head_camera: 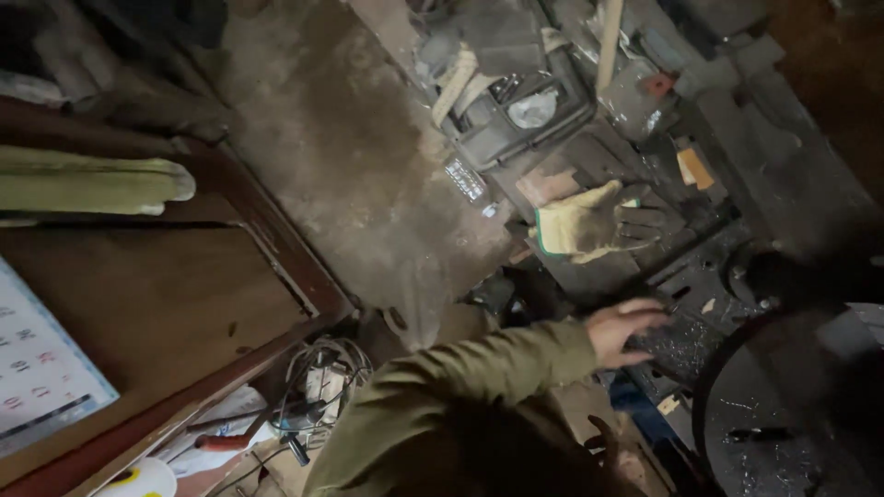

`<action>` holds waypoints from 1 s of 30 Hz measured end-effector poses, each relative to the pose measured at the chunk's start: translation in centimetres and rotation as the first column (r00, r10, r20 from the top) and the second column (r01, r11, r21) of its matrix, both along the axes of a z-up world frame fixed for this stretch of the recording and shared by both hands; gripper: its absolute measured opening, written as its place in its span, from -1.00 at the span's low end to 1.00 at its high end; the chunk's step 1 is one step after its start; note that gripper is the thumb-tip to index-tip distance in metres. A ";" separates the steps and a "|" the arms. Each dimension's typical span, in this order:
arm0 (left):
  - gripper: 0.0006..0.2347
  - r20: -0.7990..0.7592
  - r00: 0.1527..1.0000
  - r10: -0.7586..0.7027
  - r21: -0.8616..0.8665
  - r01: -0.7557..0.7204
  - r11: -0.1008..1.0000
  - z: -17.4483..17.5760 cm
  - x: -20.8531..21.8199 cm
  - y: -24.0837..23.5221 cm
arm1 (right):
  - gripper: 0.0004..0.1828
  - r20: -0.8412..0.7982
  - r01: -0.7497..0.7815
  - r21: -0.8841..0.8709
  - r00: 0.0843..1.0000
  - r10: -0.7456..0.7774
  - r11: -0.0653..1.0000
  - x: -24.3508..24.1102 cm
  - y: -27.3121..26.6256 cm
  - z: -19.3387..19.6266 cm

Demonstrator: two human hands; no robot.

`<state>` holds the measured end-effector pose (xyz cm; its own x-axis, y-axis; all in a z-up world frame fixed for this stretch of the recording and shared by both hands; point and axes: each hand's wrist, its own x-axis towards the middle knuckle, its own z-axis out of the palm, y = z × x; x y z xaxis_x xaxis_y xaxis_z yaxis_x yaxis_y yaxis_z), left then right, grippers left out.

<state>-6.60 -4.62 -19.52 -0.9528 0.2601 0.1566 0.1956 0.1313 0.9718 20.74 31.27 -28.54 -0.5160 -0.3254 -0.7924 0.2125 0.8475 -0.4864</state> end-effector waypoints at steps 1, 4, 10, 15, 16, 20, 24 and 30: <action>-0.42 0.045 0.998 0.041 0.066 -0.044 0.997 1.8 0.8 -1.2 | -0.35 -0.001 -0.011 -0.005 1.000 0.011 1.000 -1.6 -0.7 -1.4; -0.57 0.097 0.987 0.131 0.108 -0.141 0.984 5.2 3.2 -3.8 | -0.35 -0.003 -0.047 -0.011 0.999 0.047 0.999 -7.2 -3.4 -4.2; -0.79 0.171 0.954 0.247 0.095 -0.266 0.959 8.1 6.3 -6.6 | -0.36 -0.156 -0.182 0.005 0.971 0.181 0.983 -16.3 -13.1 8.0; -0.83 0.273 0.940 0.204 0.037 -0.222 0.974 8.7 8.3 -7.4 | -0.46 -0.406 -0.268 -0.022 0.883 0.236 0.963 -19.0 -17.4 13.3; -0.83 0.267 0.945 0.190 0.031 -0.205 0.978 8.7 8.7 -7.4 | -0.48 -0.452 -0.287 -0.108 0.867 0.210 0.952 -19.3 -17.4 13.1; -0.84 0.221 0.959 0.179 0.044 -0.193 0.980 9.7 10.0 -7.4 | -0.43 -0.484 -0.388 -0.159 0.832 0.270 0.908 -20.2 -15.9 11.0; -0.83 0.211 0.963 0.169 0.018 -0.177 0.984 10.8 10.2 -7.2 | -0.42 -0.370 -0.427 -0.074 0.851 0.373 0.901 -20.1 -14.6 9.6; -0.83 0.207 0.964 0.164 0.005 -0.169 0.986 10.6 10.9 -6.3 | -0.47 -0.311 -0.443 -0.038 0.857 0.411 0.896 -19.2 -13.9 8.8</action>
<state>4.27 -10.91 -8.93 -0.9947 0.0935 -0.0428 -0.0311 0.1232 0.9919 1.54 17.33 -19.78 -0.5066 -0.6387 -0.5792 -0.3215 0.7633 -0.5604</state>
